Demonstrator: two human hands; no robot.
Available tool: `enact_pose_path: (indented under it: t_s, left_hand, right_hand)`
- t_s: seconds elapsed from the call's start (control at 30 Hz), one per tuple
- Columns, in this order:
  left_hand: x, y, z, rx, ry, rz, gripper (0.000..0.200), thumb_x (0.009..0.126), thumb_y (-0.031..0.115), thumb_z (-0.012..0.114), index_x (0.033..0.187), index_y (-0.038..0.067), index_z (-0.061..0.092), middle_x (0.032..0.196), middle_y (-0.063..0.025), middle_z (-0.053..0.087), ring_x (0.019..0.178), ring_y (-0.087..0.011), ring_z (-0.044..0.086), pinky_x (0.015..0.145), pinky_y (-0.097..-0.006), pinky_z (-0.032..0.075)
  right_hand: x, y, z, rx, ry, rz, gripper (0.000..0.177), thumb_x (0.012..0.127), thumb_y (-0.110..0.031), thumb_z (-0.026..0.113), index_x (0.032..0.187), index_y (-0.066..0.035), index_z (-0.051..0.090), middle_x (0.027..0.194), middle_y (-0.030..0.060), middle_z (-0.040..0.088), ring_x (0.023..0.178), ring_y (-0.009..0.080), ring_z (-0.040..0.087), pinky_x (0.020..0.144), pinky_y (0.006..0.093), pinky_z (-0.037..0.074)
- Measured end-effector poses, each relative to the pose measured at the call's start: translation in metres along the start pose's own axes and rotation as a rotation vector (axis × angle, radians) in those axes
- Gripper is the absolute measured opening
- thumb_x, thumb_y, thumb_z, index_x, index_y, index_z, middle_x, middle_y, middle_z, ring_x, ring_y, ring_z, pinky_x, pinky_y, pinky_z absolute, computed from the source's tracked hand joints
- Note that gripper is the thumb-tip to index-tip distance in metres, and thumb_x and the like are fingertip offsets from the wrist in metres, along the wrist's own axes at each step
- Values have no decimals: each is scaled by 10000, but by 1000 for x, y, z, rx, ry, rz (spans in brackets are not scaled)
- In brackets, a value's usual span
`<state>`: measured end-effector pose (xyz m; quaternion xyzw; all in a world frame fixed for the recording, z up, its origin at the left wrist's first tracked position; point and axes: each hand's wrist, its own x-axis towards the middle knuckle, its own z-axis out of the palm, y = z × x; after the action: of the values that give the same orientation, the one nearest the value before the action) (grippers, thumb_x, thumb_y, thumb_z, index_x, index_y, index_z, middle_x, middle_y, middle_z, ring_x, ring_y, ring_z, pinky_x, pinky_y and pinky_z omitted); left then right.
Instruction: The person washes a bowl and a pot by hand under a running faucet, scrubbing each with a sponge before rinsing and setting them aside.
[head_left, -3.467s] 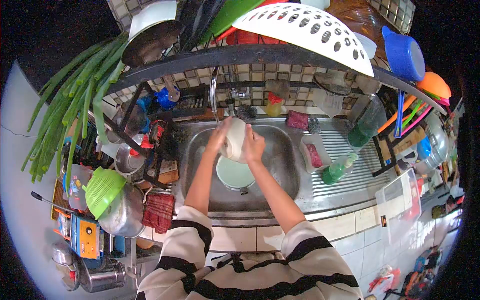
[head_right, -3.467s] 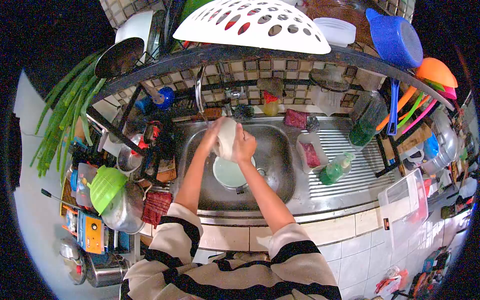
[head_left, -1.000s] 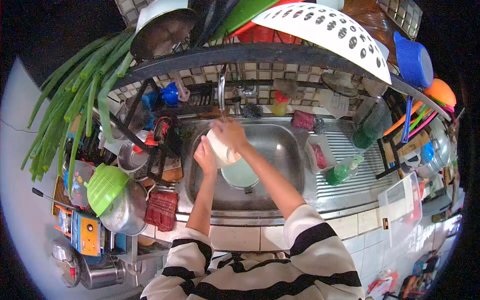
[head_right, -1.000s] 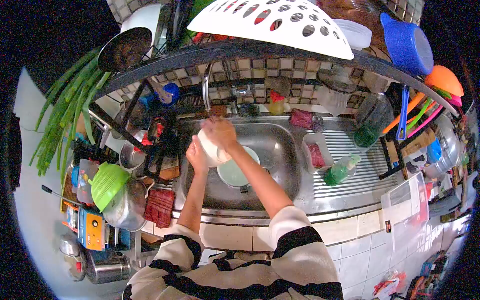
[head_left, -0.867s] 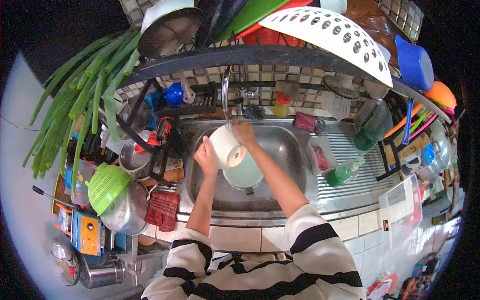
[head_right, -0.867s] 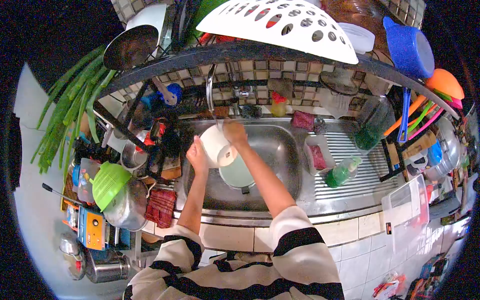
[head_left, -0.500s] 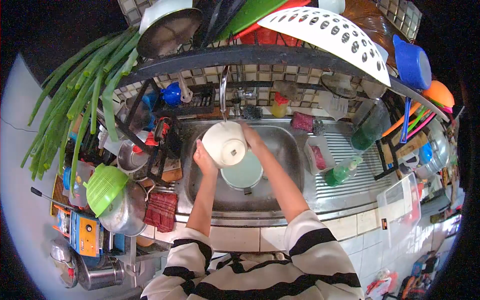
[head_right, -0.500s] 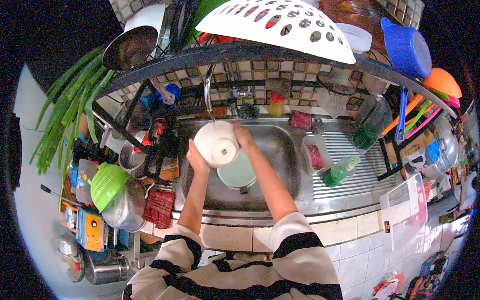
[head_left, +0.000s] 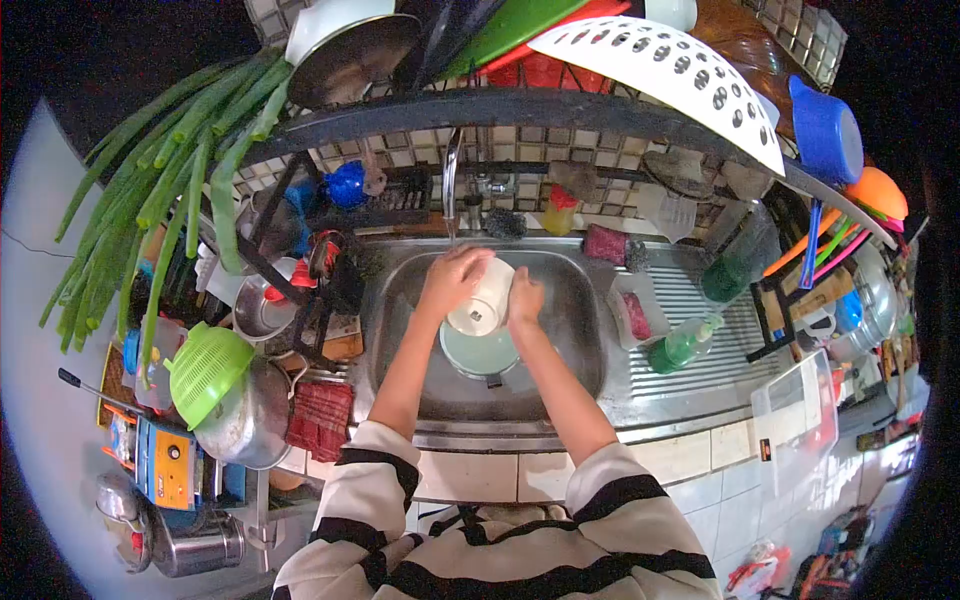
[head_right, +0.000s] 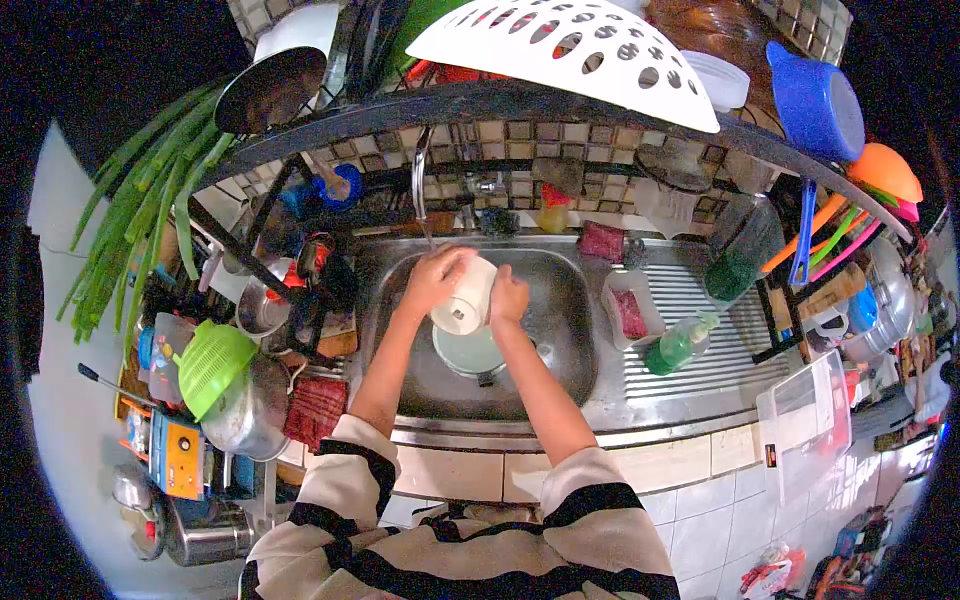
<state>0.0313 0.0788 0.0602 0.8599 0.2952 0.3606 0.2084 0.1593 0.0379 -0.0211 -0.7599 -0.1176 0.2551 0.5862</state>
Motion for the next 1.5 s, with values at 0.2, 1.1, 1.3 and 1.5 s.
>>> enact_pose_path:
  t_s: [0.2, 1.1, 1.3, 1.5]
  left_hand:
    - [-34, -20, -12, -988, 184, -716, 428, 854, 364, 508, 1013, -30, 566, 967, -74, 598, 838, -162, 574, 762, -277, 446]
    - [-43, -40, 25, -1171, 576, -985, 470, 895, 372, 292, 1153, 18, 464, 1102, -107, 541, 1000, -240, 528, 860, -362, 419]
    - [-8, -18, 21, -144, 158, -220, 366, 885, 297, 437, 1114, 20, 511, 1078, -93, 555, 968, -226, 530, 870, -313, 380]
    - [-16, -19, 14, -440, 159, -256, 344, 864, 298, 485, 1060, 22, 549, 1048, -111, 575, 953, -178, 540, 826, -272, 399]
  right_hand:
    - [-2, -24, -4, 717, -255, 295, 437, 815, -313, 412, 882, 91, 564, 838, 221, 596, 756, 298, 607, 679, 389, 457]
    - [-18, -21, 8, 708, -357, 153, 398, 836, -309, 418, 802, 48, 590, 755, 111, 603, 663, 191, 572, 620, 321, 444]
    - [1, -16, -17, 124, -137, -41, 479, 810, -378, 449, 688, 57, 607, 674, 205, 599, 681, 266, 588, 661, 377, 424]
    - [15, -12, -18, 389, -252, 194, 385, 841, -291, 418, 868, 70, 549, 847, 147, 595, 705, 226, 593, 649, 340, 467]
